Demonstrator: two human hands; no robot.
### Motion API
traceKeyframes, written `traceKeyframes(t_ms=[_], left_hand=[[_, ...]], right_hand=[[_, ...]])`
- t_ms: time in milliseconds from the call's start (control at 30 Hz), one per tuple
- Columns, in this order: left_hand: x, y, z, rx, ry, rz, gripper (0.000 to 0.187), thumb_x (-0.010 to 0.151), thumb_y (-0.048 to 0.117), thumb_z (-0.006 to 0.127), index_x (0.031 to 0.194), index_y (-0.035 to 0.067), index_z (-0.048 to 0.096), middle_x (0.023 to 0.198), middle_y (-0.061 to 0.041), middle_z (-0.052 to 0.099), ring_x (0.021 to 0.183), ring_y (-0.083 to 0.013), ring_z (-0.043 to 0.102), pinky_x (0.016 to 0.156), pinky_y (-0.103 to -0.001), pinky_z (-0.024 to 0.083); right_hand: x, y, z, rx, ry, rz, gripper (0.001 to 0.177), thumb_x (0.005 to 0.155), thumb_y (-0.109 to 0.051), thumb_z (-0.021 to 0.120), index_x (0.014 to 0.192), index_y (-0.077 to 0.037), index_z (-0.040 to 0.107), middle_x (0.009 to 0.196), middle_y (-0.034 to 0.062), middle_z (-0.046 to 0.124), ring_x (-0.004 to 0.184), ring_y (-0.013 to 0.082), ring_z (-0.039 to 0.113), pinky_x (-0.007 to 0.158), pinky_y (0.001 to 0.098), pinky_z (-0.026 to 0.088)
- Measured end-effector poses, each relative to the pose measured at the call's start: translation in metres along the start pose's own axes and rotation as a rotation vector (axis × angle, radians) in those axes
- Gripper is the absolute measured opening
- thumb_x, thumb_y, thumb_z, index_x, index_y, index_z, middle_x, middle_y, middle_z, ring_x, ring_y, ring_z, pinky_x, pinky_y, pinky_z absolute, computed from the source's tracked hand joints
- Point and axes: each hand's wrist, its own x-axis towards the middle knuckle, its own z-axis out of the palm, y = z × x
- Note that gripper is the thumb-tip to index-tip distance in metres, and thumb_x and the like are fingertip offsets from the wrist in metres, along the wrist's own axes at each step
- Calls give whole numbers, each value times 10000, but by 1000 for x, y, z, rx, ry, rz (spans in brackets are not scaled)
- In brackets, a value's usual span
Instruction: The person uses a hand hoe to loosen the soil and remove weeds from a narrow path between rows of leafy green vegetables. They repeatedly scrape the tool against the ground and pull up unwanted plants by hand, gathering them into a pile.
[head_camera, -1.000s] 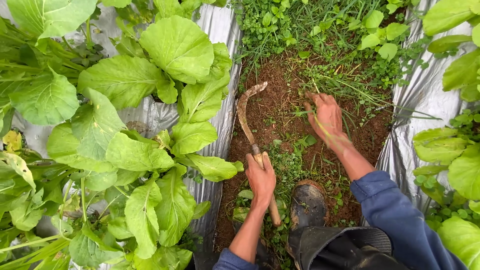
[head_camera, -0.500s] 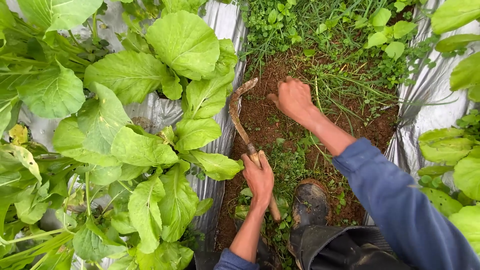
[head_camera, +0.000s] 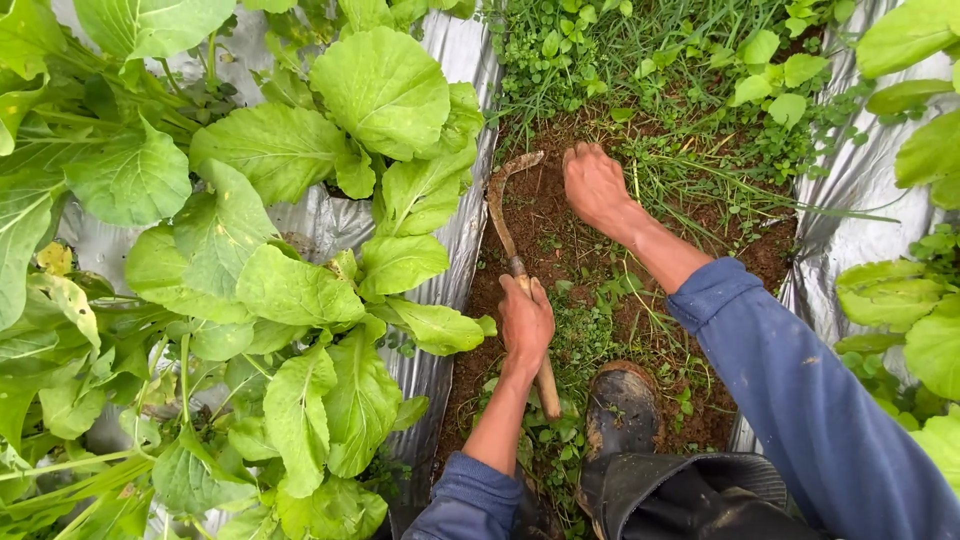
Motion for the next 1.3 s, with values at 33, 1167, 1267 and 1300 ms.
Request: traceKeyframes(t_ms=[33, 1167, 1267, 1300], left_hand=[[-6, -2, 1, 45, -4, 27, 310, 1057, 253, 441, 1220, -11, 435, 770, -205, 667, 643, -345, 698, 553, -449, 509], [-26, -4, -19, -106, 2, -37, 222, 989, 146, 562, 1128, -21, 519, 722, -206, 637, 566, -273, 633, 537, -398, 473], [-28, 29, -41, -92, -33, -46, 253, 997, 137, 568, 1171, -39, 513, 803, -213, 648, 639, -271, 659, 568, -395, 537], [-23, 35, -46, -89, -23, -56, 253, 997, 137, 568, 1171, -39, 513, 803, -213, 648, 639, -271, 659, 568, -395, 537]], right_hand=[[-4, 4, 9, -29, -12, -34, 375, 1062, -1, 327, 1162, 103, 674, 1060, 298, 687, 1116, 420, 693, 922, 584, 587], [-107, -25, -75, 112, -111, 271, 821, 892, -480, 756, 1496, 6, 488, 1470, 402, 382, 1353, 527, 460, 1076, 701, 415], [-106, -9, -26, -113, -98, 80, 431, 1026, -147, 483, 1433, -73, 605, 1401, 281, 463, 1280, 488, 468, 942, 593, 518], [-104, 0, -10, -107, -104, 69, 431, 1026, -147, 483, 1433, -73, 605, 1401, 281, 463, 1280, 488, 468, 942, 593, 518]])
